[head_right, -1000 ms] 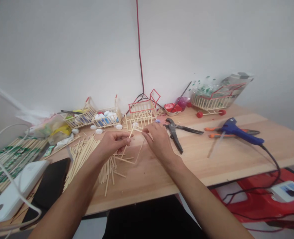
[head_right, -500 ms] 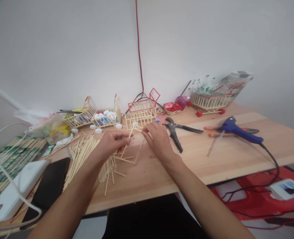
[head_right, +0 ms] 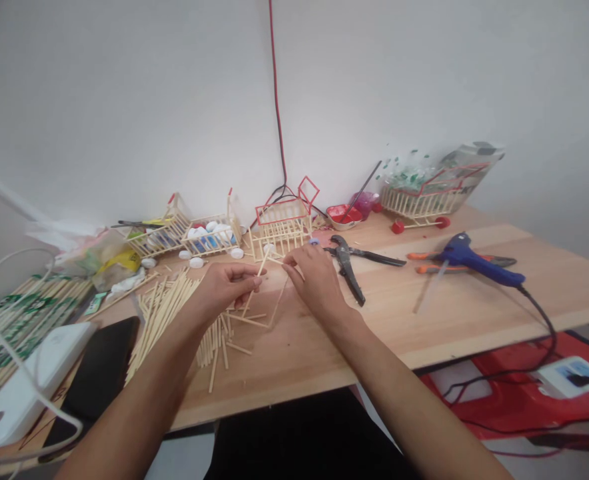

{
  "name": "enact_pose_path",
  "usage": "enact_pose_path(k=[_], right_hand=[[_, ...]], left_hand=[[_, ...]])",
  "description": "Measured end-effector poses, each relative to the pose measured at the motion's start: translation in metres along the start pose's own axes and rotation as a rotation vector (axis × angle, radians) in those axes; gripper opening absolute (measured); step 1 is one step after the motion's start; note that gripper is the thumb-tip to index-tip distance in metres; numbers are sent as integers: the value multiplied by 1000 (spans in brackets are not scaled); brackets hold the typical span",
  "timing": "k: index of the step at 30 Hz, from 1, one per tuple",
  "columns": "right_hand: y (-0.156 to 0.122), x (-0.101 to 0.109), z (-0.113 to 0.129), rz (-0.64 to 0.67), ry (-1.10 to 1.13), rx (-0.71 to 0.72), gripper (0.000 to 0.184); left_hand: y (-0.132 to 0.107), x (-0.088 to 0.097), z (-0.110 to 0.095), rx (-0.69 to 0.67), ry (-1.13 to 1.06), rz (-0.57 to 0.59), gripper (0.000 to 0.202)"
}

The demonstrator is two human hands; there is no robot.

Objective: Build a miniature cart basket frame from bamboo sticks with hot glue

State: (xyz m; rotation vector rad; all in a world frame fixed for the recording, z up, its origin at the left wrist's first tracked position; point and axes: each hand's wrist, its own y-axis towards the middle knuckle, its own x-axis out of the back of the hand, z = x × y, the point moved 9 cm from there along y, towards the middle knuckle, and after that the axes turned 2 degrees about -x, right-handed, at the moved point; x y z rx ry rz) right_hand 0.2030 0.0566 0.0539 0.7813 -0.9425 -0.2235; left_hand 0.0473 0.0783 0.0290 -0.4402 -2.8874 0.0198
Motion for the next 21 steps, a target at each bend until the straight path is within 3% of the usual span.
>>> enact_pose_path(k=[21], right_hand=[[1, -1, 1, 21, 15, -27, 6]], left_hand=[[-1, -1, 0, -15, -2, 17, 26]])
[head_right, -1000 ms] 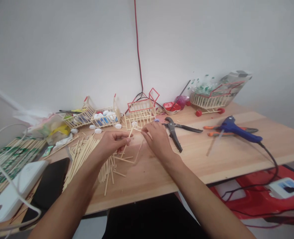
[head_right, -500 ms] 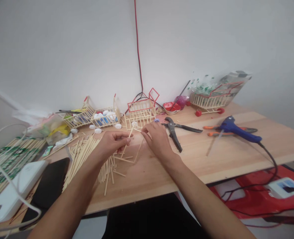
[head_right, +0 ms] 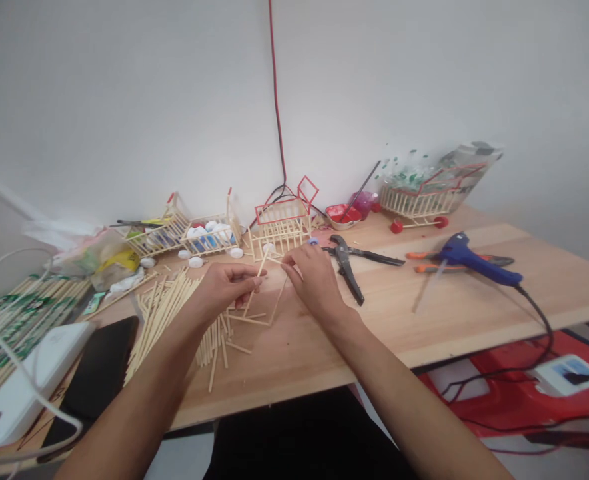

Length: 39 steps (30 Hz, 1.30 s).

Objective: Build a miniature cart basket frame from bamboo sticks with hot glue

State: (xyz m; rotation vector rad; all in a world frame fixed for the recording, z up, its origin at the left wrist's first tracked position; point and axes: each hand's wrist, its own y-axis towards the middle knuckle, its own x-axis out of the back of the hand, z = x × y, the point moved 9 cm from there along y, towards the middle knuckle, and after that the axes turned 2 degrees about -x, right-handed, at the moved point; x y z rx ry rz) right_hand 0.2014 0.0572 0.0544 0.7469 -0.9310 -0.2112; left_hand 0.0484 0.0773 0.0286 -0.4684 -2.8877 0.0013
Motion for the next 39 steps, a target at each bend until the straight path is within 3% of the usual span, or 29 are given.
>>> enact_pose_path(k=[23, 39], right_hand=[[0, 3, 7, -38, 20, 45, 4], [2, -5, 5, 52, 34, 22, 6]], left_hand=[[0, -2, 1, 15, 11, 21, 23], [1, -2, 1, 5, 39, 46, 22]])
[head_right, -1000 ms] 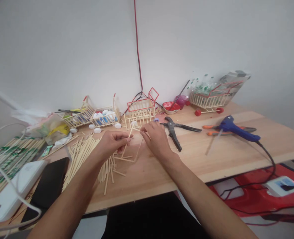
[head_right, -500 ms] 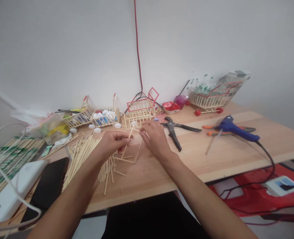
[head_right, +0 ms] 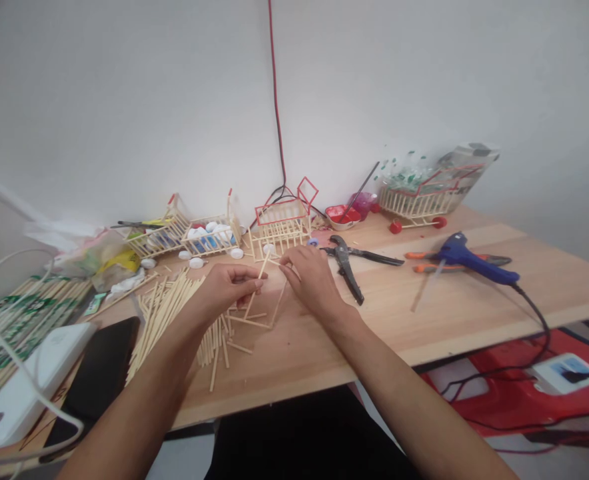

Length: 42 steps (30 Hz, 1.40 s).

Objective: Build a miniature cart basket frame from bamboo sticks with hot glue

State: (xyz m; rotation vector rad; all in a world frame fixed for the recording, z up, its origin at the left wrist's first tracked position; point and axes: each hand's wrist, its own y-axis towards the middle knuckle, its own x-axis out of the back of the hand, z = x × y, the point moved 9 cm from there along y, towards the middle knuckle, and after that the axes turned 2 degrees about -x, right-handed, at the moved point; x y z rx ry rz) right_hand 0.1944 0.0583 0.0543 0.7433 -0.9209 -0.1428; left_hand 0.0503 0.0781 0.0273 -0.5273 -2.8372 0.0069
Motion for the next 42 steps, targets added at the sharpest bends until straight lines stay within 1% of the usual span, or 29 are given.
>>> enact_pose_path(k=[5, 8, 11, 14, 19, 25, 29, 31, 33, 35, 38, 42], right_hand=[[1, 1, 1, -5, 6, 12, 6], [1, 2, 3, -15, 21, 22, 6], [2, 1, 2, -16, 24, 23, 6], [3, -2, 1, -10, 16, 26, 7], [4, 0, 1, -32, 1, 43, 8], [4, 5, 5, -63, -49, 43, 9], [3, 8, 3, -69, -79, 15, 8], [3, 10, 2, -70, -97, 2, 7], [4, 11, 0, -74, -113, -7, 8], [4, 12, -2, -80, -124, -13, 9], [4, 11, -3, -88, -131, -11, 9], [4, 12, -3, -97, -138, -10, 10]], left_hand=[[1, 0, 1, 3, 18, 8, 24], [2, 0, 1, -19, 79, 1, 25], [5, 6, -5, -84, 173, -68, 30], [8, 12, -11, -139, 276, -146, 31], [11, 15, -18, -179, 346, -194, 26], [13, 12, -27, -184, 362, -240, 26], [18, 6, -24, -157, 273, -198, 28], [21, 9, -23, -152, 250, -215, 27], [23, 12, -24, -181, 248, -251, 25], [25, 13, -27, -220, 271, -269, 21], [25, 8, -33, -259, 349, -270, 15], [22, 1, -40, -278, 423, -270, 17]])
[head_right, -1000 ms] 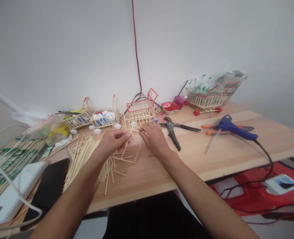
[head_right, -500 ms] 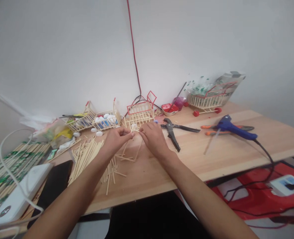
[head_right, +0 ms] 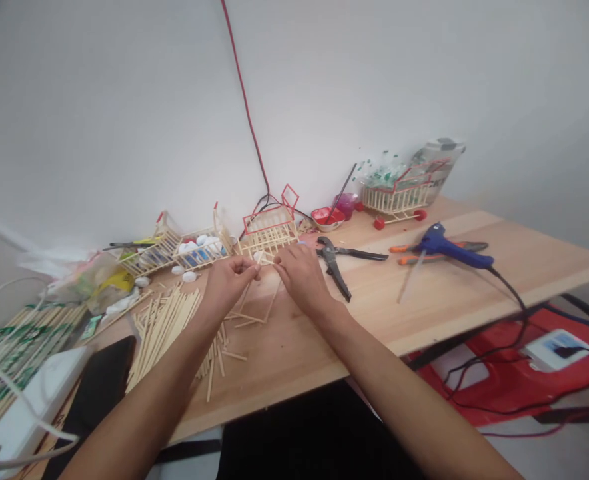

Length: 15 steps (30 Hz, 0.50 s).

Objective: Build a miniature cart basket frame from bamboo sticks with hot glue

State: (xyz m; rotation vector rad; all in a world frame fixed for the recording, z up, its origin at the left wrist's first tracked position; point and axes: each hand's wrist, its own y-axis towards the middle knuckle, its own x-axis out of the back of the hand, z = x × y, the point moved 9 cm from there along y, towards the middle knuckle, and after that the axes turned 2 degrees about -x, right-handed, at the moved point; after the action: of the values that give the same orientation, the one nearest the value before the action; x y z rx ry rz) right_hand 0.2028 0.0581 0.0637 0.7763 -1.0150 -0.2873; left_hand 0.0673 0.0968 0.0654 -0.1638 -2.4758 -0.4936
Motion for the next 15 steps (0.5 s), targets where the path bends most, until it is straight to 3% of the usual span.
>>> enact_pose_path(k=[15], right_hand=[[0, 2, 4, 2, -27, 9, 15]], left_hand=[[-1, -1, 2, 6, 17, -8, 20]])
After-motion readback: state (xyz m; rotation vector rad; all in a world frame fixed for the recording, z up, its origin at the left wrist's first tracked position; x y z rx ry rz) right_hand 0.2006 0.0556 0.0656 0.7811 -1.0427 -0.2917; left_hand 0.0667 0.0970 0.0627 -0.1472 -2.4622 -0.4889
